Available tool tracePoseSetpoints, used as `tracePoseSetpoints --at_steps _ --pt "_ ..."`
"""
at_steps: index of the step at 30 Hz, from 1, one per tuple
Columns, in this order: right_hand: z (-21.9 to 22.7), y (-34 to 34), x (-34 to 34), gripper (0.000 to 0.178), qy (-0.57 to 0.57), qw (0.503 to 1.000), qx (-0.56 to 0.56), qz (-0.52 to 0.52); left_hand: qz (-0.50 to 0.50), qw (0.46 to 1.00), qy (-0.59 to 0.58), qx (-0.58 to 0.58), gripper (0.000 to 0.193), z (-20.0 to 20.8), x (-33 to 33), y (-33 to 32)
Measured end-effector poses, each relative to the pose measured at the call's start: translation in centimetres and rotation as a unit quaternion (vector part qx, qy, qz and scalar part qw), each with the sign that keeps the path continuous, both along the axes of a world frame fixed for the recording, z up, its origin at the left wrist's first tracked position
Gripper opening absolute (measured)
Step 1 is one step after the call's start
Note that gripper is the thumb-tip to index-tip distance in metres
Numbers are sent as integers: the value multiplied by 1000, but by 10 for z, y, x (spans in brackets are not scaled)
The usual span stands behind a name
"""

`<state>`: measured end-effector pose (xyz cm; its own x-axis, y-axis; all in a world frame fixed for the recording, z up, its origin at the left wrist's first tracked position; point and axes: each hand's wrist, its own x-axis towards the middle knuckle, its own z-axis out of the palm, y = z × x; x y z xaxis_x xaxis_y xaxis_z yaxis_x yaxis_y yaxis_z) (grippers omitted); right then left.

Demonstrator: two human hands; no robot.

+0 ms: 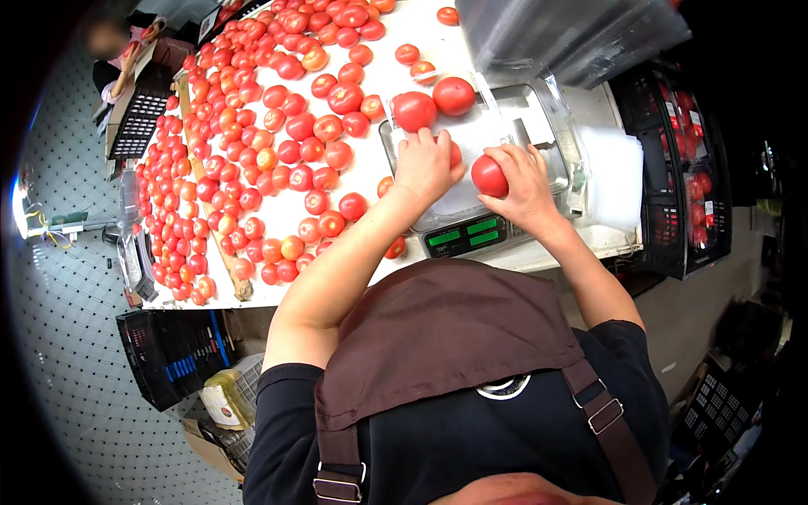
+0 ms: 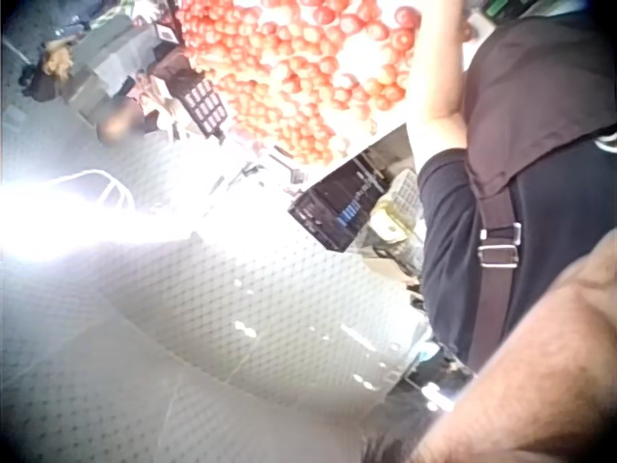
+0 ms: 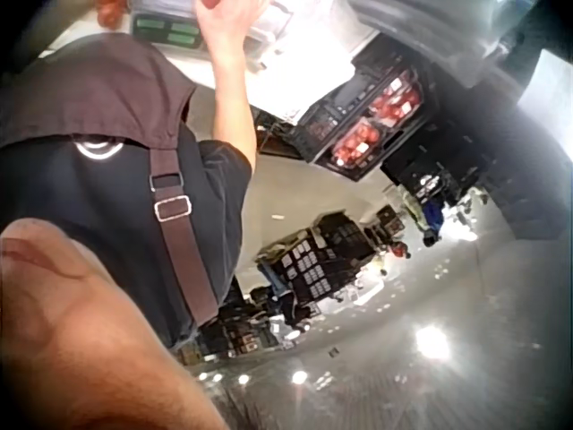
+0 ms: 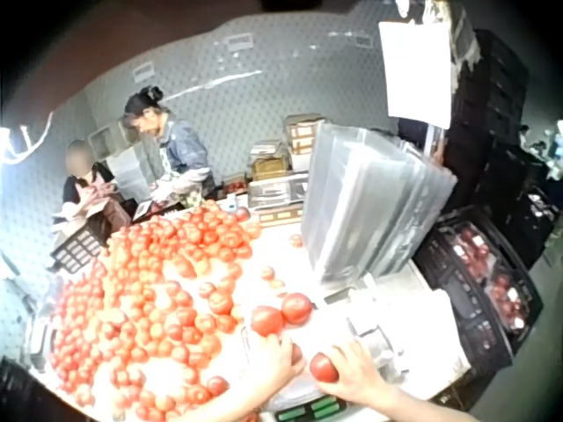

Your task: The person selects tomatoes from a large pile on a table and places them into a clear plastic container on a digital scale. After weighing, the person seals the container with a lid and places it into a black crate. The person repeats this process multiple times, filling several containers and stacking them in the crate.

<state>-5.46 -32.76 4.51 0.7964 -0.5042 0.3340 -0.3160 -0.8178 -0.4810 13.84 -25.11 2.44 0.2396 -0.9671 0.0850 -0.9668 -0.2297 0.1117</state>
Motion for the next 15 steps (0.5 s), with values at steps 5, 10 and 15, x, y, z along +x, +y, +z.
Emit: tracePoseSetpoints --at_steps 5,10,15 --pt "-3 4 1 69 61 998 -22 14 -47 996 30 65 75 12 3 -2" --pt "6 13 10 66 94 994 -53 -3 -39 987 113 -103 73 -2 -1 -11" --pt "4 13 18 60 168 985 -29 5 -13 997 72 -35 76 -10 -10 -17"
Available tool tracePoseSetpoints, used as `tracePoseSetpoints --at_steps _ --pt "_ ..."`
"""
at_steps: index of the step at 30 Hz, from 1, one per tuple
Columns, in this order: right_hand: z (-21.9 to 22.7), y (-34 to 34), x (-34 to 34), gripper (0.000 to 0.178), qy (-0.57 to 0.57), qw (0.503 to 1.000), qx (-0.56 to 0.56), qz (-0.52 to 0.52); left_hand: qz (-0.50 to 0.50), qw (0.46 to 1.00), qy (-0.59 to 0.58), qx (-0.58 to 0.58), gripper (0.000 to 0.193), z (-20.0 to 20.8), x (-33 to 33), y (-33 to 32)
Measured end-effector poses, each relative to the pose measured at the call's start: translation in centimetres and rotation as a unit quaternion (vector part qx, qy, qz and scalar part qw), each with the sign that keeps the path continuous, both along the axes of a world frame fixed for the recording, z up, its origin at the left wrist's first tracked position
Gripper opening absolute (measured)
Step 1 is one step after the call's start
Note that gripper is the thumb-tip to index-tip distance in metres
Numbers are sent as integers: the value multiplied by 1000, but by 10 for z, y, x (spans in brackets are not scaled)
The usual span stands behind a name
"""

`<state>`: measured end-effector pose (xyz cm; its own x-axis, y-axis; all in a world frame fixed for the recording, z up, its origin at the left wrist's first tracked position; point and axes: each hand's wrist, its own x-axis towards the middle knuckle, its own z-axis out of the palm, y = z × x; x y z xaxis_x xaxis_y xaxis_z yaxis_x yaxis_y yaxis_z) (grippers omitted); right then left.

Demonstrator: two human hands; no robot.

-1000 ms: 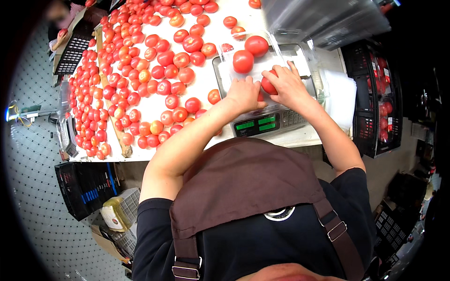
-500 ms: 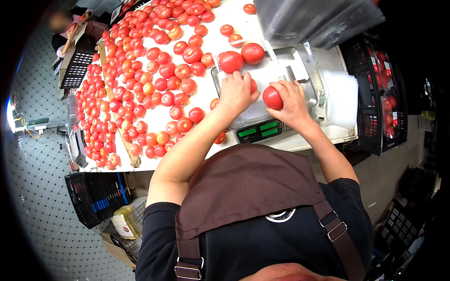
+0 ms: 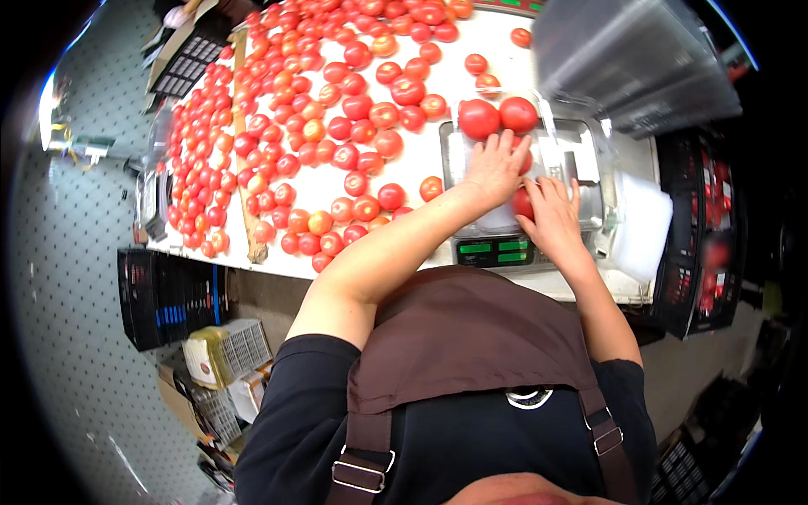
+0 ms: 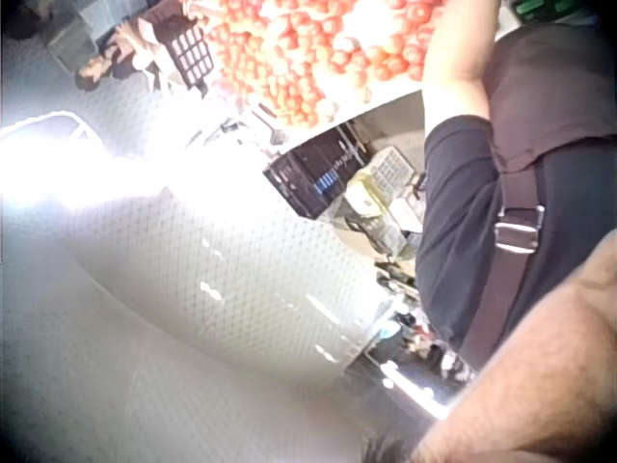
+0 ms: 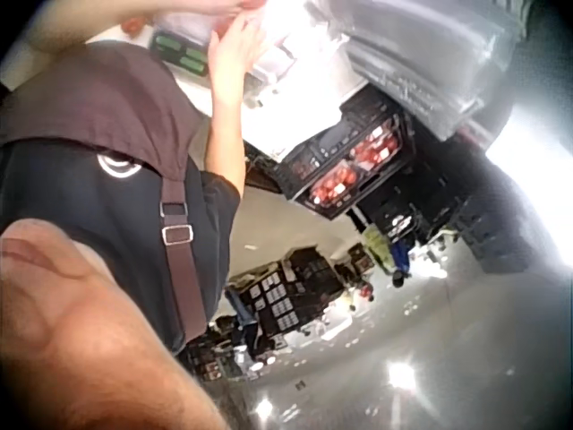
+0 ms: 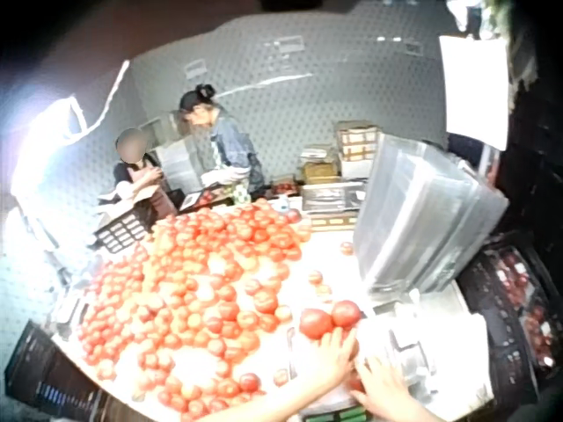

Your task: The person selects tomatoes from a large pile on a table and places them into a clear plastic container on a digital scale. After weighing, the person seals the container with a lid and places it into a black crate. The person repeats this process multiple times, filling several containers and stacking them in the crate.

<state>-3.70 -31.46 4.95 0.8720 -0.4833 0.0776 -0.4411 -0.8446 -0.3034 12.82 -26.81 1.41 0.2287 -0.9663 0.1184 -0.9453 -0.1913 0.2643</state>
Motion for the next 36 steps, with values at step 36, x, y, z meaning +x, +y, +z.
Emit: tracePoseSetpoints --at_steps 36 --pt "-2 8 -40 11 -219 911 230 -264 384 893 74 222 55 -100 399 -1"
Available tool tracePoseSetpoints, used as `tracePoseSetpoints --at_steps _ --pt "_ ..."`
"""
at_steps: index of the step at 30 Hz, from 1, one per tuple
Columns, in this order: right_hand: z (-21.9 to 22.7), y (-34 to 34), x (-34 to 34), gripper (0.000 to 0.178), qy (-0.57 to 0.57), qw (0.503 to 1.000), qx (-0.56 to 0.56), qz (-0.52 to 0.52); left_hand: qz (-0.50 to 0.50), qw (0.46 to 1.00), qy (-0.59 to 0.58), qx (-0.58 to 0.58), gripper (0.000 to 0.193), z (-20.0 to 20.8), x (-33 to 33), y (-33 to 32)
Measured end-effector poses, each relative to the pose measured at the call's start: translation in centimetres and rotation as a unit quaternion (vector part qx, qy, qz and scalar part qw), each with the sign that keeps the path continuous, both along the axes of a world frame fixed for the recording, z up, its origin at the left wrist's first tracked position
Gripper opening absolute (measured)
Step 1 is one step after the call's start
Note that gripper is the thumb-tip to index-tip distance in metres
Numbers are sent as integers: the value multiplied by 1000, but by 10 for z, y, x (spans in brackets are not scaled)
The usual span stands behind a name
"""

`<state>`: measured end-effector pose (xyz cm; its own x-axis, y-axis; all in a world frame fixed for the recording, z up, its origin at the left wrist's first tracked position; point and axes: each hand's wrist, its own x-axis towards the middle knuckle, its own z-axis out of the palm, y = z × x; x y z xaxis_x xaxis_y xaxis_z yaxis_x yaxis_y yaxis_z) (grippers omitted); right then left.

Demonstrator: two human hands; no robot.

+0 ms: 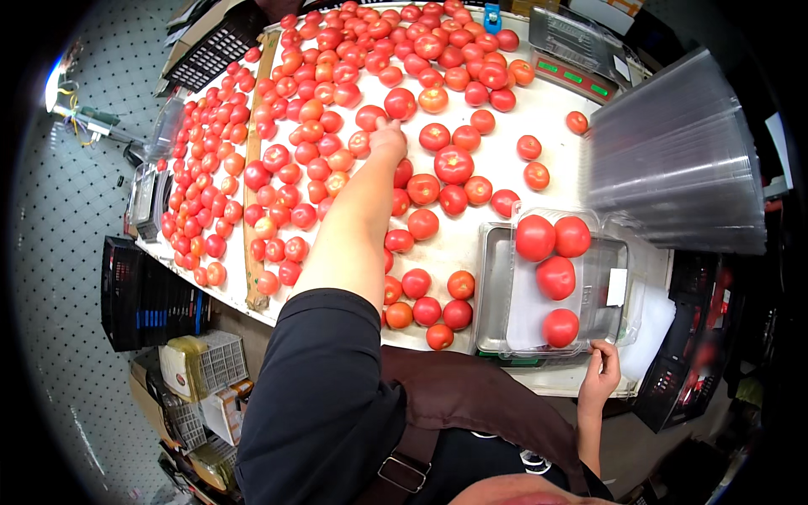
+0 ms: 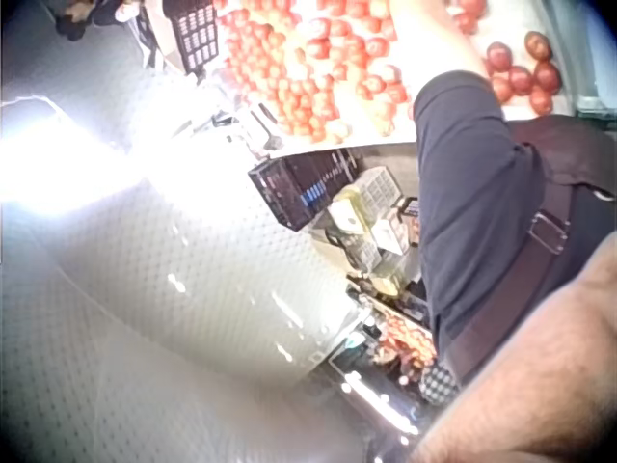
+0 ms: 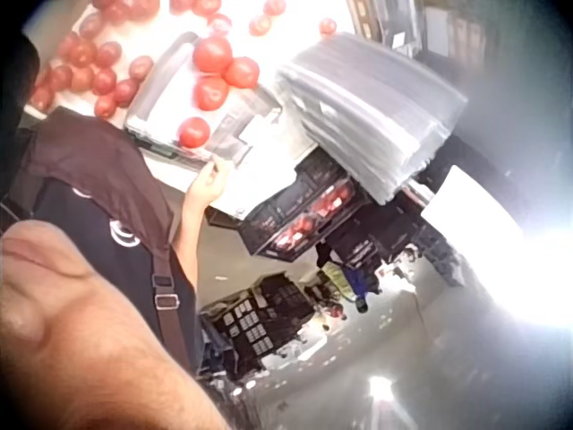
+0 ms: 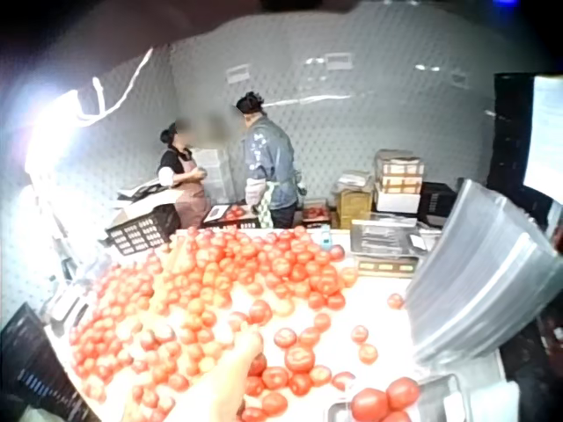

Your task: The person selects tomatoes from a large pile on a table and places them into a clear plastic container on a digital scale. After weighing, the person seals the container with a lid and places it into a black crate. The person repeats this process multiple times, filling several containers and stacking them in the crate.

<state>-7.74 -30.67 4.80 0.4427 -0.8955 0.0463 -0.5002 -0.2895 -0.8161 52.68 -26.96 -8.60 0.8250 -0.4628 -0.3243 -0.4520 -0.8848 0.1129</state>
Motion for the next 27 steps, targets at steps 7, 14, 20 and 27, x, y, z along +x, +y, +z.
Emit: tracePoseSetpoints --at_steps 7,14,20,27 --pt "4 3 -5 10 -28 999 23 -7 247 587 382 -670 60 20 -27 82" --pt "-1 -6 -8 9 -65 997 40 18 206 547 489 -647 61 103 -181 153" --pt "12 2 -7 8 -96 993 31 54 -16 753 410 -514 60 151 -311 130" --pt "4 14 -31 10 -163 982 63 68 -369 838 26 -402 61 144 -396 84"
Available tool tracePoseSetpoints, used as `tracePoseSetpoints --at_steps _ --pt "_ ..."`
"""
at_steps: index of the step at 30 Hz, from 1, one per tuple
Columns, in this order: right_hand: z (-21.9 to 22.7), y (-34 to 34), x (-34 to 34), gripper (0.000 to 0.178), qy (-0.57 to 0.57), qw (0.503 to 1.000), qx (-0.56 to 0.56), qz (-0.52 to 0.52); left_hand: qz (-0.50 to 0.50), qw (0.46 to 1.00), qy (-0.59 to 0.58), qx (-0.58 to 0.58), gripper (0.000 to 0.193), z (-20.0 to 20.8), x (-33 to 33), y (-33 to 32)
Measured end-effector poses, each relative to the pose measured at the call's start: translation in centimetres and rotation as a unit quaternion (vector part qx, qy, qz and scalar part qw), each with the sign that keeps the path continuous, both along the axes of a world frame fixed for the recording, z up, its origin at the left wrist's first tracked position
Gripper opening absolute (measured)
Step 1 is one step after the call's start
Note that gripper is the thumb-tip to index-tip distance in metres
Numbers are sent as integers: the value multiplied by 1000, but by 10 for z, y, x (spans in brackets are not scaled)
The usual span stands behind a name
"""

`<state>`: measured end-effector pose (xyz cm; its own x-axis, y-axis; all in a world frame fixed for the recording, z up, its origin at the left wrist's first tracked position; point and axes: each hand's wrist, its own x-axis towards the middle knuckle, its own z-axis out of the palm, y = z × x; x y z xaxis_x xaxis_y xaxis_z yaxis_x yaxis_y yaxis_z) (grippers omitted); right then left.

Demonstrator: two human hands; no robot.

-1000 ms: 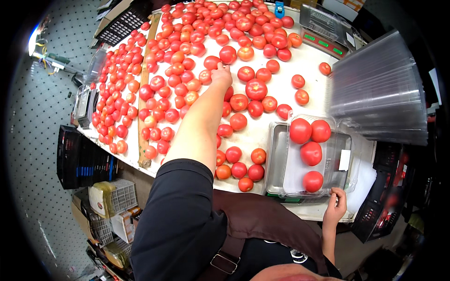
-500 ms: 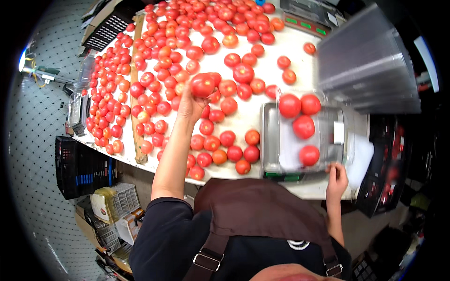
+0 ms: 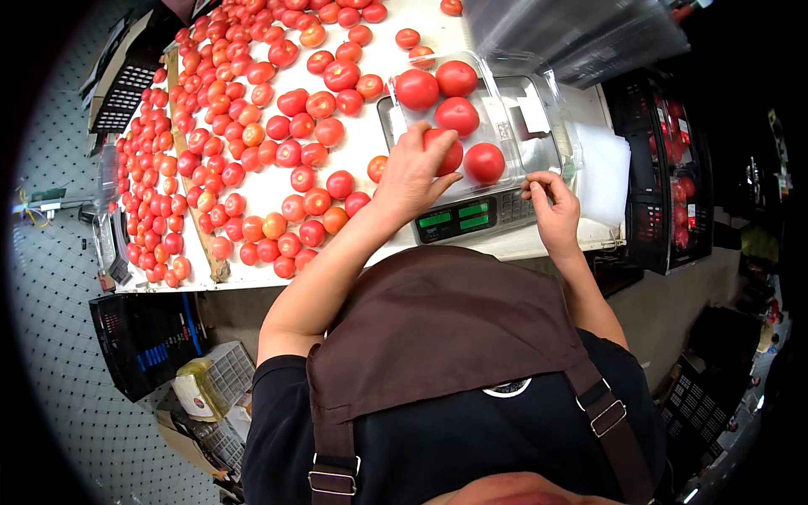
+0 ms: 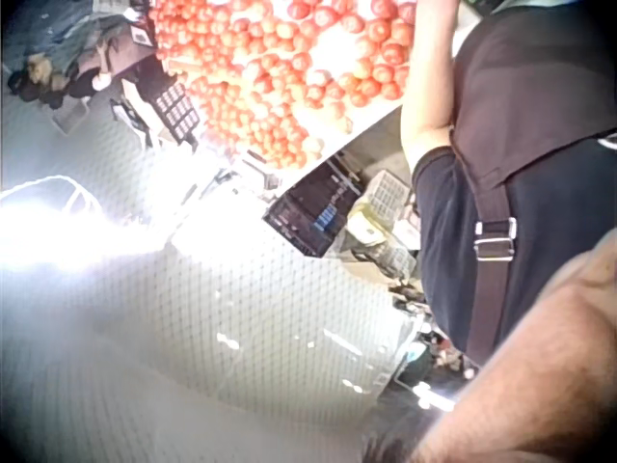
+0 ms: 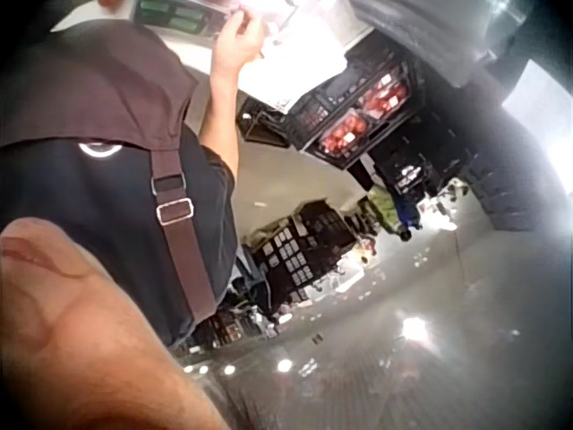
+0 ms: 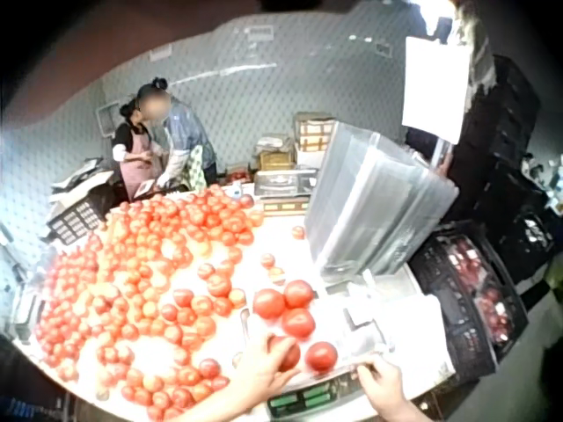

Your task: The person selects tomatoes from a large pile on a table and places them into a clear plastic container on a digital scale. After weighing, the person seals the container with a lid and places it into a black crate. The person repeats this process multiple times, filling several containers and stacking them in the crate.

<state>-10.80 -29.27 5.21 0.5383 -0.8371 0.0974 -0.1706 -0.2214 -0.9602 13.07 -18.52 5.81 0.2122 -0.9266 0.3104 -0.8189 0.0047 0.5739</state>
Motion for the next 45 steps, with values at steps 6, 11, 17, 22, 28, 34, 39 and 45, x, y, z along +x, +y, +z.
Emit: tracePoseSetpoints --at_steps 6,11,17,22,28,34,39,45 --pt "0 0 -22 10 -5 1000 7 -6 0 993 -113 42 53 -29 -14 1" --pt "-11 -27 -56 12 11 997 2 -74 74 997 24 14 42 -21 18 35" --pt "-79 -120 -101 29 164 954 -145 -203 169 950 256 65 37 -45 21 49" --pt "-70 -149 -78 42 111 961 220 -122 159 856 443 212 27 -49 8 22" --pt "19 -72 -18 48 -165 985 43 22 151 823 493 240 16 -49 -12 14" --pt "5 -16 29 22 81 925 -331 167 -140 836 396 354 24 -18 -50 2" --pt "-5 -11 16 23 85 953 -270 113 88 985 138 -47 25 12 10 -40" --pt "-29 -21 10 59 219 925 -306 -56 166 977 64 115 66 -60 79 -53"
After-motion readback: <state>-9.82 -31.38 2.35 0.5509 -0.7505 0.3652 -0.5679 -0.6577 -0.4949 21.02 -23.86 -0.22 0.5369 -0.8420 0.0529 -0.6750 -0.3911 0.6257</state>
